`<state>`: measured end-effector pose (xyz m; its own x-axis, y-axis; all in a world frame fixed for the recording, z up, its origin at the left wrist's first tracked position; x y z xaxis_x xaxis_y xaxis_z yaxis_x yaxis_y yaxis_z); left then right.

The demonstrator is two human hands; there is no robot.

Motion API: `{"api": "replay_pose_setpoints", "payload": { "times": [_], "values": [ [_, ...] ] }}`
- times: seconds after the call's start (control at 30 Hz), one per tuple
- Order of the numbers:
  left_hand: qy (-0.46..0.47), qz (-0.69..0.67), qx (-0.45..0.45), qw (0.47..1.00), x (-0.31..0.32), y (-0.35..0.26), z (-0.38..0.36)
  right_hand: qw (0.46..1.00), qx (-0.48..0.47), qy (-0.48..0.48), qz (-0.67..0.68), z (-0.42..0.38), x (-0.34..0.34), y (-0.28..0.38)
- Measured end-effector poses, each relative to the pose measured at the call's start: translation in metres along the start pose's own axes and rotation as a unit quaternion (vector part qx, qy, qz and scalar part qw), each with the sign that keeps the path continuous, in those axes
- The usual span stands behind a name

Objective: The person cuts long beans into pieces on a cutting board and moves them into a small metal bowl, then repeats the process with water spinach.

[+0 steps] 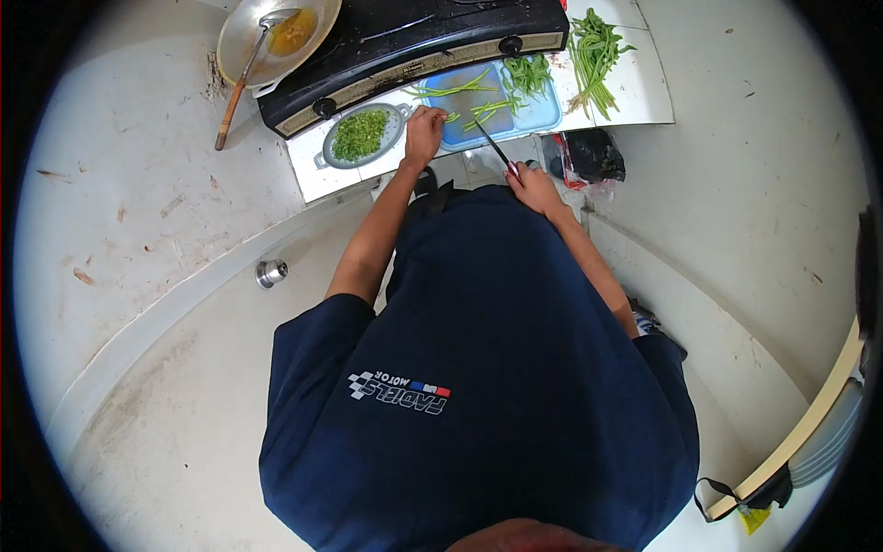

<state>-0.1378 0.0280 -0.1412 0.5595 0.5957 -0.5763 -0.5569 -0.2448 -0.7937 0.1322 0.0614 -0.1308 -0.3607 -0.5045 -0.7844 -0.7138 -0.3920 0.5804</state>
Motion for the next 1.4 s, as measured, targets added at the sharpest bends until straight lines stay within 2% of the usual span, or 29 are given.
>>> {"api": "replay_pose_setpoints", "payload": {
  "times": [0.17,0.2,0.23,0.3,0.37,0.43,0.53,0.6,0.7,0.77,1.0,1.1,1.17,1.27,1.4],
  "values": [
    [0.015,-0.039,-0.004,0.999,-0.004,-0.004,0.002,1.000,0.000,-0.019,0.008,0.000,-0.002,-0.018],
    [-0.010,-0.024,0.041,0.999,-0.010,-0.011,0.004,1.000,0.001,-0.021,0.010,-0.001,-0.007,-0.018],
    [-0.036,-0.010,0.086,0.996,-0.014,-0.019,0.006,0.999,0.022,-0.009,0.033,-0.002,-0.010,-0.021],
    [-0.029,-0.005,0.115,0.993,-0.015,-0.036,0.007,0.997,0.045,0.002,0.056,-0.003,-0.022,-0.020],
    [-0.023,0.001,0.145,0.989,-0.010,-0.052,0.009,0.975,0.157,0.081,0.136,-0.011,-0.025,-0.023],
    [0.076,-0.042,0.090,0.992,0.017,-0.053,0.008,0.975,0.143,0.083,0.145,-0.010,-0.021,-0.033],
    [0.126,-0.003,0.120,0.985,0.044,-0.071,-0.003,0.975,0.137,0.078,0.154,-0.009,-0.023,-0.039],
    [0.125,0.023,0.145,0.981,0.051,-0.081,-0.008,0.974,0.147,0.069,0.155,-0.008,-0.030,-0.041],
    [0.132,0.063,0.120,0.982,0.059,-0.078,-0.019,0.972,0.163,0.063,0.155,-0.012,-0.035,-0.046],
    [0.138,0.075,0.164,0.974,0.062,-0.077,-0.027,0.972,0.168,0.043,0.159,-0.013,-0.038,-0.052],
    [0.146,0.044,0.212,0.965,0.068,-0.079,-0.026,0.962,0.185,0.006,0.198,-0.023,-0.042,-0.062],
    [0.161,0.053,0.216,0.962,0.079,-0.083,-0.019,0.958,0.217,0.028,0.186,-0.028,-0.046,-0.059],
    [0.177,0.098,0.248,0.947,0.089,-0.089,-0.016,0.961,0.173,0.046,0.212,-0.026,-0.051,-0.044],
    [0.187,0.152,0.275,0.931,0.089,-0.107,-0.010,0.963,0.158,0.070,0.209,-0.023,-0.039,-0.049],
    [0.172,0.154,0.256,0.939,0.088,-0.105,0.000,0.965,0.156,0.090,0.189,-0.021,-0.035,-0.047]
  ]
}}
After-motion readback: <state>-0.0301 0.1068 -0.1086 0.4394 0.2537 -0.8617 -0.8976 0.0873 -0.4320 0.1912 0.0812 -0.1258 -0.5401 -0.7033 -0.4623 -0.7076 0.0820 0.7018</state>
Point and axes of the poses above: each hand's wrist, its own z-axis towards the middle knuckle, its own x-axis out of the palm, y = z × x, the point moved 9 cm from there along z, towards the middle knuckle, and after that the axes turned 13 degrees about -y, right-handed, at the moved point
